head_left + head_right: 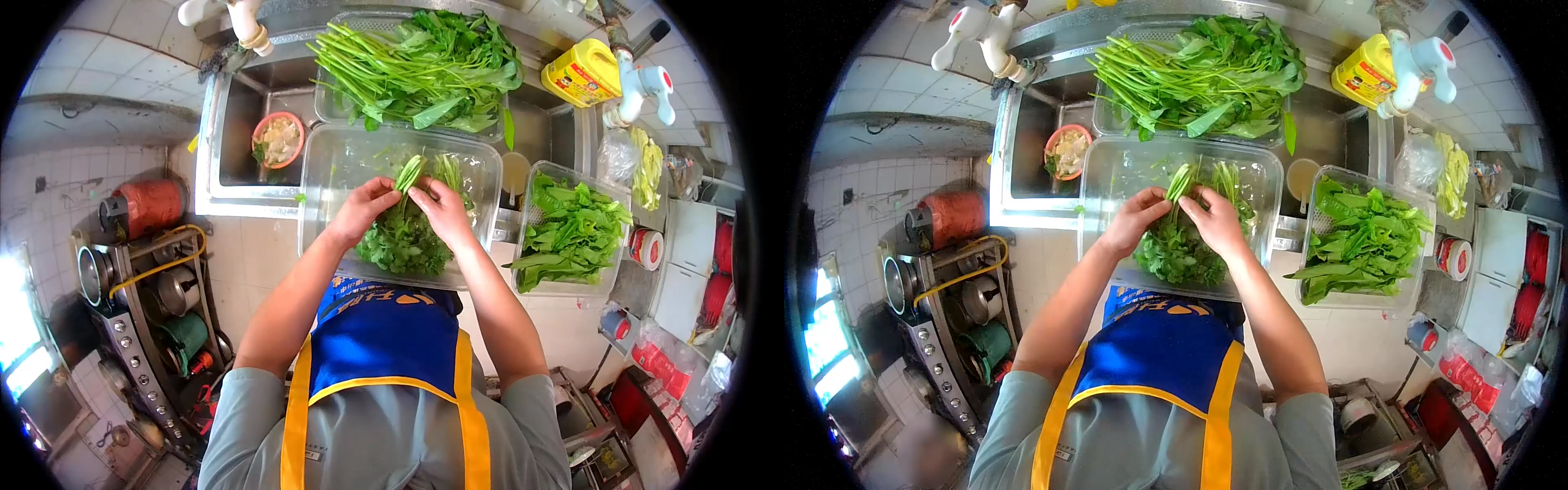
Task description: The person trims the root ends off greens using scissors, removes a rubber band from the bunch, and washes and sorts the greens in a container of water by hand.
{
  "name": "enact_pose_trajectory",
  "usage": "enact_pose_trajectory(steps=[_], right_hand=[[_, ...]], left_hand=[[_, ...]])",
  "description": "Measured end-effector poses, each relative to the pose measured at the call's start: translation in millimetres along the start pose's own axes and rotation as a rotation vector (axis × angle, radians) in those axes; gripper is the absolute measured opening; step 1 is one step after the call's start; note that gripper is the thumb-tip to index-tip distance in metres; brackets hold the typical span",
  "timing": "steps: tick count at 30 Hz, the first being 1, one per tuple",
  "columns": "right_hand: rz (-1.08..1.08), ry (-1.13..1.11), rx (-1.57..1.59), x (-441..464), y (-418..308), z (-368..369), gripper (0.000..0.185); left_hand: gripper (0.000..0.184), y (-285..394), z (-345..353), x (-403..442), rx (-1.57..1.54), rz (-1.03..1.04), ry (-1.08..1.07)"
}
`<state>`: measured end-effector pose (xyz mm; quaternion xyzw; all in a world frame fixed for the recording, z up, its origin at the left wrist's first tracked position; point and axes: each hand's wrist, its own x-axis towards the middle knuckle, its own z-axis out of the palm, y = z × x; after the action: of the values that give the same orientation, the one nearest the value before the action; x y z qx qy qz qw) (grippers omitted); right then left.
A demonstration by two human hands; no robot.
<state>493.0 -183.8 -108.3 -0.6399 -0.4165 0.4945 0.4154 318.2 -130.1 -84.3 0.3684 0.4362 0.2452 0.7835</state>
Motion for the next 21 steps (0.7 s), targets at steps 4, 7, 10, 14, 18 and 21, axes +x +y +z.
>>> enact_pose_trajectory(steps=[4, 7, 10, 14, 18, 21], right_hand=[[0.102, 0.084, 0.241, 1, -8, -4, 0.016], [0.017, 0.213, 0.187, 3, -3, -7, 0.020], [-0.202, 0.385, -0.484, -6, -15, -13, 0.031], [-0.225, 0.151, -0.913, -18, -15, -15, 0.045], [-0.397, 0.044, -1.030, -20, 9, -7, 0.049], [-0.237, 0.089, -1.050, -20, 14, -7, 0.057]], left_hand=[[0.019, 6, -3, -1, 0.384, 0.110, 0.109], [0.020, 19, -5, -5, 0.467, 0.060, 0.198], [0.029, 17, -16, -4, 0.347, -0.011, 0.223], [0.046, 10, -22, -3, 0.977, 0.268, 0.435], [0.052, -32, -10, 2, 1.463, 0.626, 0.219], [0.053, -44, -10, 4, 1.541, 0.508, 0.277]])
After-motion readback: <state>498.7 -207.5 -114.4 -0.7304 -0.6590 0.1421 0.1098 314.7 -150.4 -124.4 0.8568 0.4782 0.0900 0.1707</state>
